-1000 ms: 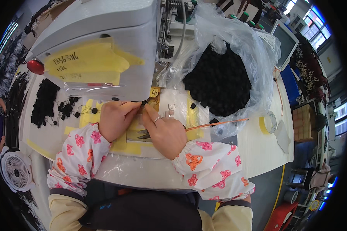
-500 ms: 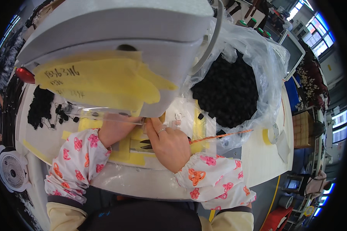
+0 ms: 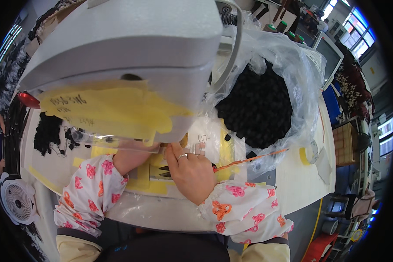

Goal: The person assembles small black leather components using an industrial sewing machine.

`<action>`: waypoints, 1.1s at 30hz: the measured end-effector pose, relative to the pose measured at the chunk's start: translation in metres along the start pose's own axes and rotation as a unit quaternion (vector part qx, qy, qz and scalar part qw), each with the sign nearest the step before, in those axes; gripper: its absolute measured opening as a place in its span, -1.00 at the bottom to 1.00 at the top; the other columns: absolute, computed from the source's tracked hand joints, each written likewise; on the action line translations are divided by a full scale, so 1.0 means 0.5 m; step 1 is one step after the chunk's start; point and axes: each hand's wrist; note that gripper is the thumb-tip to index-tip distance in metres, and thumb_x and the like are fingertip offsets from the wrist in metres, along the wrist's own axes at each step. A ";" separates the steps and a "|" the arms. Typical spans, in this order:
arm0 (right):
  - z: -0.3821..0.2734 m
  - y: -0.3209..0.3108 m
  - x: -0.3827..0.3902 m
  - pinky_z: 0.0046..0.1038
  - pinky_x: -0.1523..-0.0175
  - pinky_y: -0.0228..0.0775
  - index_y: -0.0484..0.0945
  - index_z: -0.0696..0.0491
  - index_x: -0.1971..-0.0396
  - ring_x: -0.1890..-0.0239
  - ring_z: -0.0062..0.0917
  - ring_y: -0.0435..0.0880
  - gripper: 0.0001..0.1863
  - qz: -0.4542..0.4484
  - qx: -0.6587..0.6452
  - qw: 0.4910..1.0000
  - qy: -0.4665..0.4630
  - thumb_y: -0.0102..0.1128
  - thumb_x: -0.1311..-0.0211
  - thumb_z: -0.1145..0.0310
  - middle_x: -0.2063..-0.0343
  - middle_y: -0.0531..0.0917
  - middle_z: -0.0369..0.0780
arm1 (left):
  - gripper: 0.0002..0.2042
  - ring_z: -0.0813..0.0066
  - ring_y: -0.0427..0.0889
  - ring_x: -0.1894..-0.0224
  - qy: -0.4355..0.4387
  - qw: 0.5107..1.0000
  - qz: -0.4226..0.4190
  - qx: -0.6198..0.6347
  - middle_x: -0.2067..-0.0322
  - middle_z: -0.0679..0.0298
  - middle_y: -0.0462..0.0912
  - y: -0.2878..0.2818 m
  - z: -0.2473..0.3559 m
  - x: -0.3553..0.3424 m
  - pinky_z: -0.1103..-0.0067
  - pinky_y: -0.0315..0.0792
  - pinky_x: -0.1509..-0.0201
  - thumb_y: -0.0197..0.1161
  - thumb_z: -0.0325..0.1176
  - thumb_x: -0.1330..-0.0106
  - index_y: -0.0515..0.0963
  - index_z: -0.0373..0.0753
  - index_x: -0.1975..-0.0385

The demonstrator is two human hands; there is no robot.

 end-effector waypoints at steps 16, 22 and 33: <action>-0.002 0.004 -0.003 -0.54 0.57 0.40 0.49 0.23 0.18 0.63 -0.57 0.57 -0.65 -0.019 -0.042 0.999 -0.013 0.10 0.06 0.49 0.11 0.54 -0.11 | -0.84 0.30 0.62 0.35 0.016 0.999 0.033 -0.028 0.40 0.27 0.60 -0.014 -0.006 0.000 0.46 0.47 0.36 0.08 -0.40 -0.11 0.54 -0.11 0.32; -0.004 -0.001 0.001 -0.49 0.49 0.43 0.52 0.13 0.31 0.53 -0.49 0.62 -0.80 -0.004 -0.017 1.000 0.024 0.14 -0.04 0.41 0.24 0.63 -0.11 | -0.84 0.29 0.62 0.36 0.006 0.997 -0.015 -0.073 0.41 0.26 0.61 -0.011 0.003 -0.003 0.45 0.47 0.38 0.08 -0.37 -0.12 0.54 -0.10 0.31; 0.005 0.014 0.003 -0.52 0.55 0.42 0.51 0.21 0.28 0.67 -0.55 0.57 -0.74 0.024 -0.038 0.999 0.001 0.11 0.03 0.44 0.04 0.53 -0.03 | -0.80 0.16 0.57 0.28 -0.105 0.978 0.006 0.181 0.39 0.17 0.58 -0.037 0.016 -0.028 0.37 0.44 0.30 0.10 -0.30 -0.20 0.52 -0.17 0.22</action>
Point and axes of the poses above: each hand's wrist, its own x-axis away from the middle knuckle, its own y-axis out of the palm, z = x × y
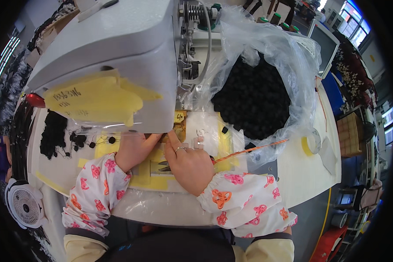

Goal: The person assembles small black leather components using an industrial sewing machine.

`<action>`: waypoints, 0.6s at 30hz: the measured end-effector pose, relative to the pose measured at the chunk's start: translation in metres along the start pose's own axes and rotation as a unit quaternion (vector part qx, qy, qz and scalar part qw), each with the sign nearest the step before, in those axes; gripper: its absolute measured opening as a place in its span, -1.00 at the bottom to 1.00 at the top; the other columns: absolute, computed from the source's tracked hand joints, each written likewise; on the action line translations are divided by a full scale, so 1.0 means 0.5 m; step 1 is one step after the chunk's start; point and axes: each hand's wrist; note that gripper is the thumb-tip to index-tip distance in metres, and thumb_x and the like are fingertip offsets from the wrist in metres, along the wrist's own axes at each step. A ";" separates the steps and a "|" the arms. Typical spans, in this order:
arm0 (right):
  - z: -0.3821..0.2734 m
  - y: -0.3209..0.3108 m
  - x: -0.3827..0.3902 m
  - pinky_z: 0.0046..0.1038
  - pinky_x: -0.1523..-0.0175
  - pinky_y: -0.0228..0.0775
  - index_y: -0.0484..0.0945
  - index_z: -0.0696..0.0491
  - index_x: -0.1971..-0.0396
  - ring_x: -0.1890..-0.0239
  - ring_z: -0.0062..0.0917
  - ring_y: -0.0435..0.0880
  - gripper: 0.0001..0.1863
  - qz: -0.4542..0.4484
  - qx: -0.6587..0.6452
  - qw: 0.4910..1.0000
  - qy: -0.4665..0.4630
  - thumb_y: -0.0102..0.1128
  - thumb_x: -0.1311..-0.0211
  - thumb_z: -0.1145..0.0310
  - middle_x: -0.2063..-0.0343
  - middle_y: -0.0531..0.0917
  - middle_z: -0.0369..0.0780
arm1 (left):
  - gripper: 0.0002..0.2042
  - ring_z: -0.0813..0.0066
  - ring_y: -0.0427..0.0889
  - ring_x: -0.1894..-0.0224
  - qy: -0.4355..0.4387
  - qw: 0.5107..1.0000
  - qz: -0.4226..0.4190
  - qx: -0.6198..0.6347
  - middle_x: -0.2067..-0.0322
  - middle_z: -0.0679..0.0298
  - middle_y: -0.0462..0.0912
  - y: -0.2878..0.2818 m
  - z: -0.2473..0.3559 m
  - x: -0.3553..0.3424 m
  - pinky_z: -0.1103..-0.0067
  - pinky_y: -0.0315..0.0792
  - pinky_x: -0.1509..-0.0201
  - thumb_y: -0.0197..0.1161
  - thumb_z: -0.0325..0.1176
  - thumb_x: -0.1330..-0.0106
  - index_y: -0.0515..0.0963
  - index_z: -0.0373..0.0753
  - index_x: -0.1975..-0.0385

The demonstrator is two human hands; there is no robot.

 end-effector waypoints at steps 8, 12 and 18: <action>0.032 -0.014 -0.009 -0.54 0.46 0.40 0.53 0.16 0.23 0.55 -0.44 0.60 -0.68 0.056 -0.133 0.989 0.043 0.23 0.10 0.52 0.31 0.61 -0.17 | -0.86 0.14 0.57 0.41 -0.001 0.995 0.011 -0.101 0.47 0.19 0.57 -0.024 0.027 0.026 0.32 0.42 0.41 0.13 -0.38 -0.19 0.52 -0.23 0.30; 0.051 -0.033 -0.020 -0.56 0.38 0.39 0.50 0.23 0.17 0.47 -0.60 0.60 -0.67 -0.027 -0.350 0.914 0.203 0.22 0.00 0.52 0.46 0.61 -0.18 | -0.89 0.21 0.56 0.55 0.082 0.992 -0.024 0.093 0.56 0.25 0.55 -0.016 0.072 0.054 0.38 0.42 0.51 0.13 -0.42 -0.20 0.52 -0.21 0.31; 0.059 -0.026 -0.023 -0.49 0.28 0.45 0.51 0.23 0.22 0.39 -0.41 0.65 -0.71 -0.100 -0.451 0.847 0.261 0.23 -0.04 0.44 0.43 0.64 -0.07 | -0.89 0.27 0.58 0.52 0.132 0.987 -0.058 0.070 0.48 0.26 0.59 -0.038 0.069 0.045 0.42 0.41 0.55 0.15 -0.42 -0.19 0.53 -0.21 0.31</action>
Point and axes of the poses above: each hand's wrist, its own x-axis away from the middle knuckle, its own y-axis out of the palm, z = x × y
